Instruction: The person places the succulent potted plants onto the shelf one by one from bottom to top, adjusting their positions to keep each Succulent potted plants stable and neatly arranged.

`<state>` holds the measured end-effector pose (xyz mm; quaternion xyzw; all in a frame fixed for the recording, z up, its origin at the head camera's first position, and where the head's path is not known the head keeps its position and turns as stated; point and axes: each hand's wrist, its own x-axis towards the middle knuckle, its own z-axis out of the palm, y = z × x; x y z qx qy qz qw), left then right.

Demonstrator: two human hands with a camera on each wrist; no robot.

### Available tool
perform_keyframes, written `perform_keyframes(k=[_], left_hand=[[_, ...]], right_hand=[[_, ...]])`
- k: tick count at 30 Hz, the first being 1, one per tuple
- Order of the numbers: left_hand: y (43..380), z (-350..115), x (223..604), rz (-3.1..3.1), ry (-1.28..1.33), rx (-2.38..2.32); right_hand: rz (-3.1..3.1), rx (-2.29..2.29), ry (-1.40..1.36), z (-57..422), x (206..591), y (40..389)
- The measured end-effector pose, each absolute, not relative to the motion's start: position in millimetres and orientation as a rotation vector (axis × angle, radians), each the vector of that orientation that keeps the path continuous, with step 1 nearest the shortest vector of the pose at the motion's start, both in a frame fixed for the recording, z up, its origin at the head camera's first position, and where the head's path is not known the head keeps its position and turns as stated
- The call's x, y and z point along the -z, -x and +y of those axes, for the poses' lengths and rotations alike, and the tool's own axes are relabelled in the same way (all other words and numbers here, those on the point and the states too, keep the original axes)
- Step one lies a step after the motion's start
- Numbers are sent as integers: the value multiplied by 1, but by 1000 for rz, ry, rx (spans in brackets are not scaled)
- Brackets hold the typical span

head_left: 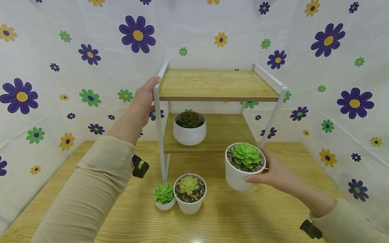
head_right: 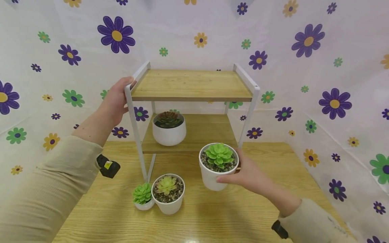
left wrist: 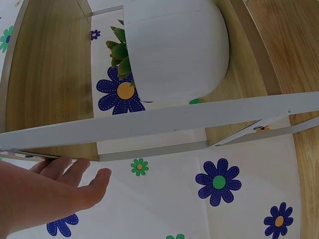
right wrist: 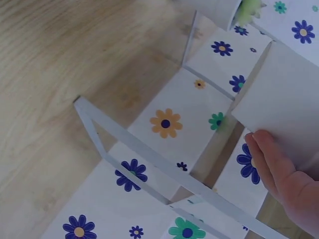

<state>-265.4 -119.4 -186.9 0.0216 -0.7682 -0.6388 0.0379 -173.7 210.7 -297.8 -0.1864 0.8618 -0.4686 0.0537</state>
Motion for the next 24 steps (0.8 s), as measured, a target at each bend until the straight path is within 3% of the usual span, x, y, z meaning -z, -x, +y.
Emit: perform_keyframes(k=[24], left_hand=[[268, -119, 189, -2337, -57, 1965]], right_hand=[[2809, 1384, 207, 181, 249, 222]])
